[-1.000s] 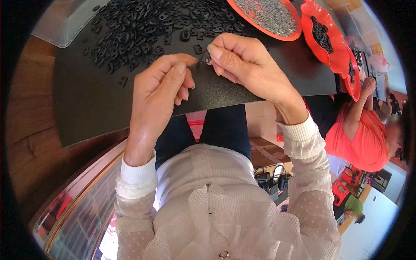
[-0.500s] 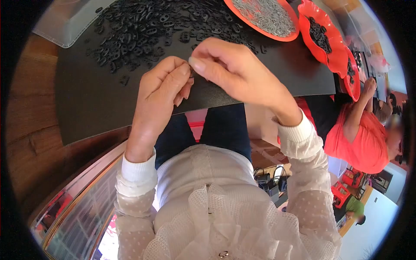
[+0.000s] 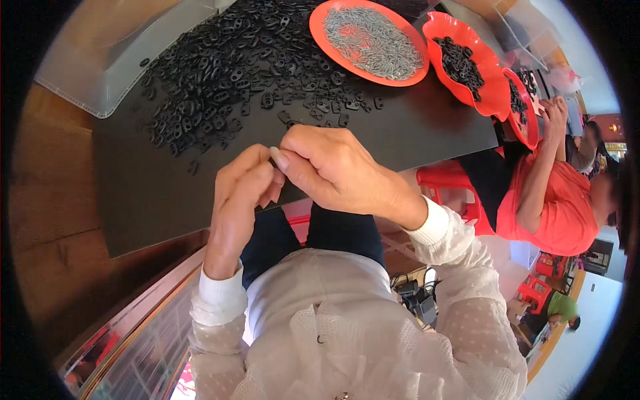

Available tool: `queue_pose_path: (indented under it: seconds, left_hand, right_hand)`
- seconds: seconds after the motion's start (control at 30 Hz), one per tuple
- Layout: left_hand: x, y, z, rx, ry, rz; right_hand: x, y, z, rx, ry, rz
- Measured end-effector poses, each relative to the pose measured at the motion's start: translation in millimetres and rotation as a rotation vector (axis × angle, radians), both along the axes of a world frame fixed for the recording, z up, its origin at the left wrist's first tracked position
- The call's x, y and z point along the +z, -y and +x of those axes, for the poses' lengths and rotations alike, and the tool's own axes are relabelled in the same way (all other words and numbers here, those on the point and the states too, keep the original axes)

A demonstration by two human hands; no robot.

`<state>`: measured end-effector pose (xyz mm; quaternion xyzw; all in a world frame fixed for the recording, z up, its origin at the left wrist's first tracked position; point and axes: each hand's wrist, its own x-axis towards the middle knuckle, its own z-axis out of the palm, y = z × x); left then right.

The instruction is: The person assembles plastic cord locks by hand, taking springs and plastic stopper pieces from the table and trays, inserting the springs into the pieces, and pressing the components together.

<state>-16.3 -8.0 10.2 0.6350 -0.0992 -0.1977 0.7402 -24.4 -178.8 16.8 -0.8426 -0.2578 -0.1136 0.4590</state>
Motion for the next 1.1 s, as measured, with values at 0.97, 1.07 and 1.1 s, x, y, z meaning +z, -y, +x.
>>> queue_pose_path:
  seconds: [0.97, 1.07, 1.1]
  left_hand:
    - [10, 19, 1, -0.075, 0.234, 0.136]
    - [10, 18, 4, -0.049, 0.256, 0.181]
    - [10, 19, 5, -0.020, 0.250, 0.196]
  right_hand:
    - [23, 20, -11, -0.063, 0.034, -0.263]
    - [29, 27, -8, 0.014, 0.040, -0.324]
    - [32, 32, -5, 0.051, 0.047, -0.340]
